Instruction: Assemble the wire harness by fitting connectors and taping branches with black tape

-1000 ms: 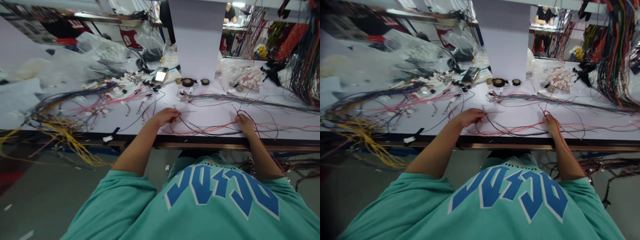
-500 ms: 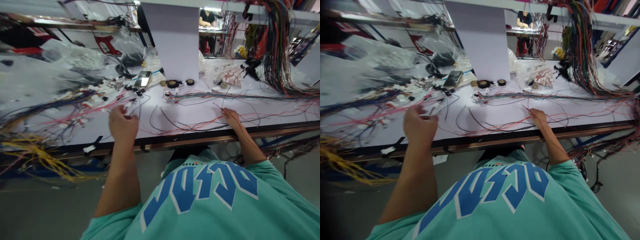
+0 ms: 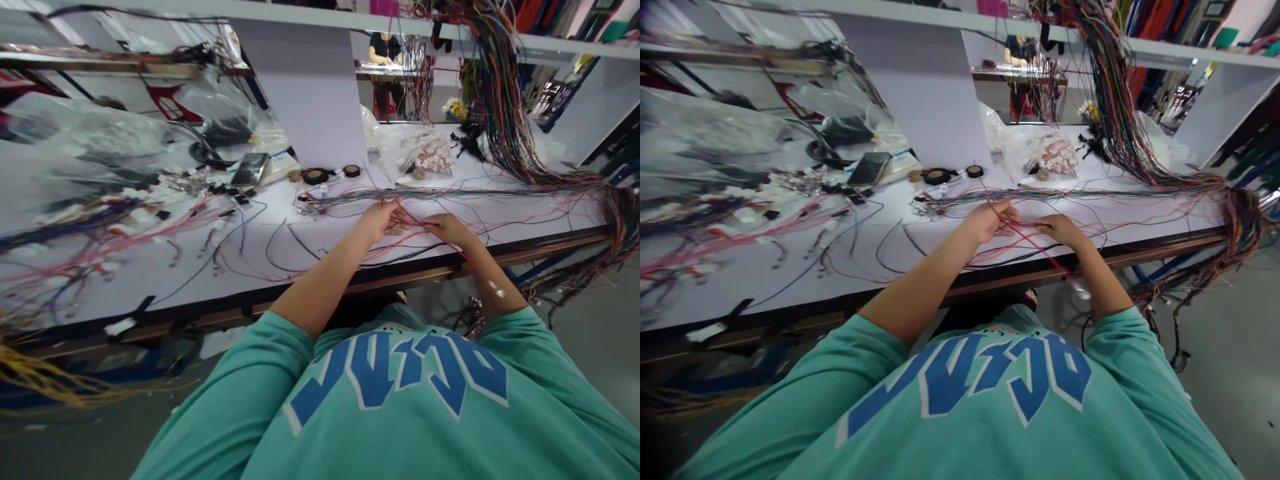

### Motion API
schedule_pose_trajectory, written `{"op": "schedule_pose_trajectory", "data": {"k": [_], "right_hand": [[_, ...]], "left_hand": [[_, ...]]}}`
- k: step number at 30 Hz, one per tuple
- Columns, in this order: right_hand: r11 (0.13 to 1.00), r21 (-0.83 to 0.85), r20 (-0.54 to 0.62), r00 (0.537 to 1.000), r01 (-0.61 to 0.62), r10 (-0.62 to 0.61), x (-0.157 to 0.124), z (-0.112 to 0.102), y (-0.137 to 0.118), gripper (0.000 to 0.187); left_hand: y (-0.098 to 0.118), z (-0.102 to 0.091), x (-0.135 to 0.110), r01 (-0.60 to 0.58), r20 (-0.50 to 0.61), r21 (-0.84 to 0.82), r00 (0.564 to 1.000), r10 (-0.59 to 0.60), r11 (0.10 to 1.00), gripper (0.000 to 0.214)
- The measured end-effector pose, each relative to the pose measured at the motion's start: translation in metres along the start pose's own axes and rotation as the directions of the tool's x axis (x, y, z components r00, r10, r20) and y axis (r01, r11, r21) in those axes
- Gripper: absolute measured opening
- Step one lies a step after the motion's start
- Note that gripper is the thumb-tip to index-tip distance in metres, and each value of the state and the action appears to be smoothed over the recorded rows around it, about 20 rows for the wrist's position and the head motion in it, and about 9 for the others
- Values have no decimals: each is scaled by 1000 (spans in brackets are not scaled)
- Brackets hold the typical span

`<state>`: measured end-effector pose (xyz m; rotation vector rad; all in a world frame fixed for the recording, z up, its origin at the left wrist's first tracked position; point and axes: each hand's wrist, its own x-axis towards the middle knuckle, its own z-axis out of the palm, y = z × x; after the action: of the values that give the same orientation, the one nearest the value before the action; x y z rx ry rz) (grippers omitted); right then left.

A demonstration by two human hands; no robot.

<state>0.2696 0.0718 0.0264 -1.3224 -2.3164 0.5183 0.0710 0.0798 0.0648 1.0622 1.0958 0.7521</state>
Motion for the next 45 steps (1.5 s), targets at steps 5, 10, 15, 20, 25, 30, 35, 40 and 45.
{"op": "schedule_pose_trajectory", "data": {"k": [5, 10, 15, 20, 25, 30, 35, 40, 45], "right_hand": [[965, 258, -44, 998, -40, 53, -1, -6, 21, 30], [939, 328, -61, 990, -103, 130, 9, -15, 27, 25], [931, 345, 22, 993, -120, 119, 29, -23, 35, 21], [873, 470, -26, 986, -131, 162, 47, -16, 40, 24], [836, 545, -133, 979, -56, 153, 47, 0, 39, 27], [854, 519, -174, 975, -31, 141, 42, 6, 37, 34], [866, 499, -181, 975, -23, 130, 39, 0, 34, 34], [879, 477, -162, 982, -11, 99, 39, 2, 35, 34], [872, 490, -139, 987, -1, 80, 40, 7, 34, 33]], "left_hand": [[-2, -25, 1, 187, 139, -319, 979, -150, 929, 42], [-11, -63, -15, -30, -104, -543, 994, -32, 839, 40], [-21, -97, -46, -105, -227, -556, 973, -29, 824, 39], [-35, -108, -61, -64, -318, -528, 940, -127, 847, 44], [-46, -111, -57, 45, -356, -465, 905, -233, 884, 40], [-53, -115, -54, 149, -314, -335, 914, -259, 931, 25], [-49, -123, -75, 202, -269, -4, 943, -196, 979, 45], [-24, -113, -77, 79, -186, 295, 982, -24, 952, 39], [-2, -64, -23, -200, -102, 684, 926, 363, 702, 13]]}}
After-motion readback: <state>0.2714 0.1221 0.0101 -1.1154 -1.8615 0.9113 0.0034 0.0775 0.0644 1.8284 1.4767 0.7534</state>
